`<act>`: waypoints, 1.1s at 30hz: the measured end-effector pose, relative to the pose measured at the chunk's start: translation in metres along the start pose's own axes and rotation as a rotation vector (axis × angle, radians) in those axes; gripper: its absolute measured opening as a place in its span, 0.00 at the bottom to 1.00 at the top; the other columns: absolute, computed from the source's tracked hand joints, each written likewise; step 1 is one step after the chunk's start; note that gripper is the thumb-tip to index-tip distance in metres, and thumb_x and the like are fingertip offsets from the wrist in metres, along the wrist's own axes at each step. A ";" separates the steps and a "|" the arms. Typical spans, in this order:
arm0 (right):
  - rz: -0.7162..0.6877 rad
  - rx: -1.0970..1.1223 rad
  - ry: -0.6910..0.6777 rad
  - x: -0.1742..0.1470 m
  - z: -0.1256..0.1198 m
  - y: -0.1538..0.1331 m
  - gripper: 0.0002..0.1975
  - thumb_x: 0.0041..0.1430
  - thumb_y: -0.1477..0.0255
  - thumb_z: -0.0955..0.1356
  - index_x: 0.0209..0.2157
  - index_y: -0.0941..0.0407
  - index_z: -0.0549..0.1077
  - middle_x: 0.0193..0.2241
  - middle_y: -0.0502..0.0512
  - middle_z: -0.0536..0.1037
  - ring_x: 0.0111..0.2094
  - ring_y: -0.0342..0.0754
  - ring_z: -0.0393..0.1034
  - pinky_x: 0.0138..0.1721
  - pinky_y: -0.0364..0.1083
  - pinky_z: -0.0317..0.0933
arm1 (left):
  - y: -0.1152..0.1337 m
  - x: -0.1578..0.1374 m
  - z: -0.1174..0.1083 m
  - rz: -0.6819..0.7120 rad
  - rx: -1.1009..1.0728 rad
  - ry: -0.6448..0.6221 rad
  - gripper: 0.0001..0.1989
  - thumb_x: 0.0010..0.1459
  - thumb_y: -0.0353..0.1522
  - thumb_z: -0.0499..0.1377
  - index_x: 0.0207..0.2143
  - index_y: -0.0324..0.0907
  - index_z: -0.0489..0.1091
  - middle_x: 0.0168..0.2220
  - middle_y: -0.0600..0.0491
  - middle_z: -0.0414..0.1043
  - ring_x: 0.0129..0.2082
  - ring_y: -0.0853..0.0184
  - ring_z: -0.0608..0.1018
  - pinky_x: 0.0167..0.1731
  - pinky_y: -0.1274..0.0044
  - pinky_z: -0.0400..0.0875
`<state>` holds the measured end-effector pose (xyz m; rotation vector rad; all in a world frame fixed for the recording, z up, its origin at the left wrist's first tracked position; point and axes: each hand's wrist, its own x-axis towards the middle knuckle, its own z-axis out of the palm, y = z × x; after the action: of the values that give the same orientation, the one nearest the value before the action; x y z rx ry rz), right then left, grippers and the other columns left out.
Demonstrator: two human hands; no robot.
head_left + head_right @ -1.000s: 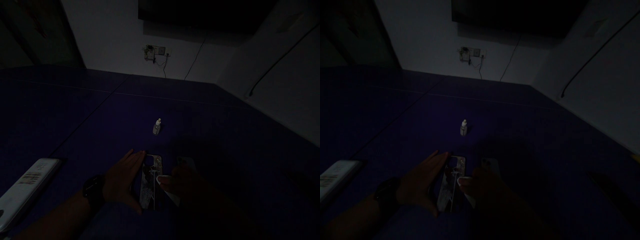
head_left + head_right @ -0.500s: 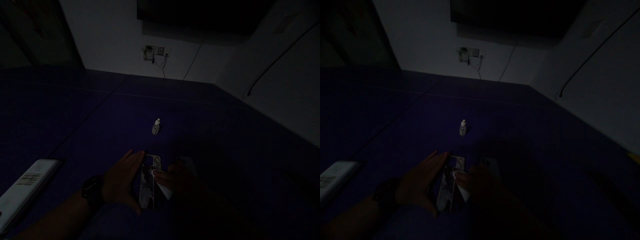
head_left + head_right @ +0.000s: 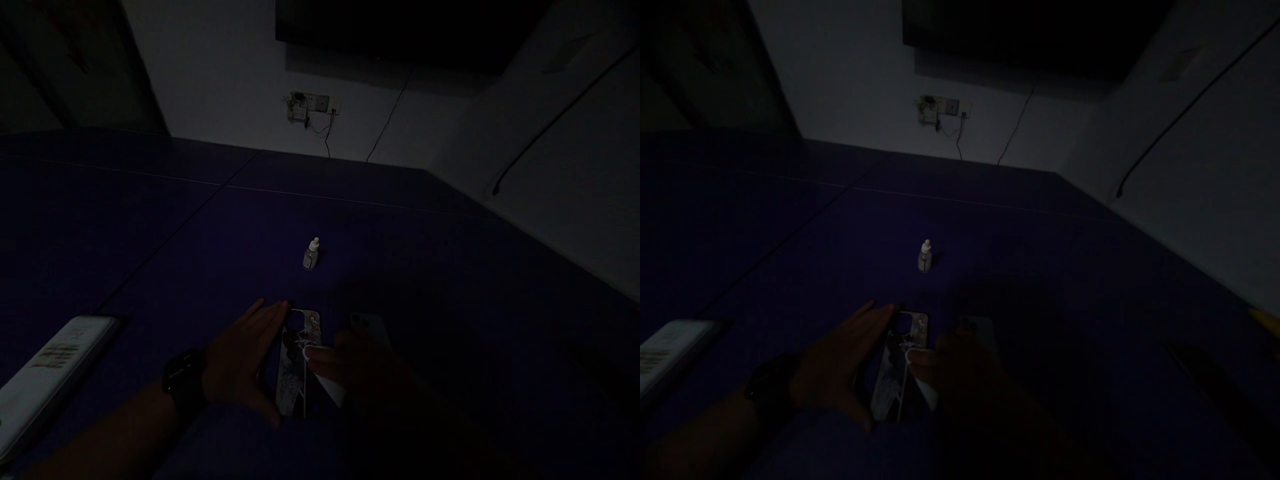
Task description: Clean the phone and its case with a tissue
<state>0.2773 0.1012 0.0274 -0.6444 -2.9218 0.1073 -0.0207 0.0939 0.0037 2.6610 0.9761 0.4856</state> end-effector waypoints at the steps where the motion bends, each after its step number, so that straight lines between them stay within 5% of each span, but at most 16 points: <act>1: 0.006 -0.007 -0.004 0.001 -0.001 0.000 0.19 0.64 0.76 0.64 0.55 0.50 0.75 0.56 0.49 0.78 0.39 0.51 0.65 0.42 0.52 0.54 | 0.000 0.000 0.000 -0.004 0.008 -0.008 0.76 0.40 0.71 0.59 0.71 0.41 0.17 0.71 0.28 0.46 0.67 0.35 0.60 0.66 0.43 0.46; 6: -0.026 -0.020 -0.063 0.003 -0.002 -0.002 0.20 0.66 0.74 0.64 0.56 0.49 0.74 0.55 0.50 0.79 0.40 0.51 0.65 0.42 0.52 0.56 | -0.001 0.000 0.000 -0.004 0.011 -0.007 0.76 0.40 0.71 0.58 0.71 0.42 0.16 0.71 0.28 0.46 0.68 0.36 0.59 0.66 0.43 0.47; 14: -0.023 -0.065 0.053 0.021 0.015 -0.023 0.20 0.70 0.74 0.63 0.61 0.54 0.70 0.60 0.53 0.74 0.44 0.52 0.66 0.42 0.51 0.58 | -0.002 -0.001 0.004 -0.003 -0.008 0.024 0.77 0.38 0.71 0.59 0.72 0.41 0.19 0.71 0.29 0.47 0.67 0.35 0.60 0.66 0.43 0.46; 19: -0.143 -0.077 0.047 0.032 0.011 -0.031 0.16 0.73 0.70 0.62 0.58 0.52 0.72 0.61 0.50 0.73 0.44 0.50 0.68 0.41 0.50 0.56 | -0.002 0.000 0.003 0.017 0.001 0.026 0.77 0.39 0.71 0.59 0.71 0.41 0.16 0.70 0.27 0.49 0.67 0.35 0.61 0.65 0.42 0.48; 23: -0.025 -0.100 0.038 0.026 0.010 -0.022 0.17 0.72 0.71 0.62 0.59 0.53 0.71 0.61 0.51 0.73 0.46 0.52 0.68 0.41 0.51 0.56 | -0.002 0.000 0.003 0.005 0.012 0.017 0.78 0.38 0.72 0.58 0.71 0.41 0.16 0.70 0.27 0.48 0.67 0.35 0.60 0.65 0.42 0.48; 27: -0.110 -0.108 0.008 0.022 0.013 -0.019 0.16 0.72 0.70 0.62 0.57 0.50 0.73 0.61 0.47 0.74 0.45 0.51 0.68 0.41 0.51 0.56 | -0.001 0.000 0.004 -0.002 0.006 0.019 0.77 0.38 0.72 0.58 0.71 0.41 0.16 0.70 0.27 0.48 0.68 0.36 0.60 0.66 0.43 0.48; 33: -0.044 -0.123 0.025 0.028 0.008 -0.024 0.17 0.70 0.70 0.64 0.58 0.52 0.73 0.60 0.50 0.74 0.44 0.52 0.68 0.40 0.52 0.55 | -0.003 0.000 0.004 0.010 0.016 0.032 0.77 0.39 0.72 0.58 0.71 0.41 0.17 0.70 0.27 0.48 0.67 0.36 0.61 0.65 0.42 0.49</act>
<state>0.2413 0.0914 0.0257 -0.5933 -2.9341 -0.0847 -0.0205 0.0955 -0.0012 2.6813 0.9804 0.5267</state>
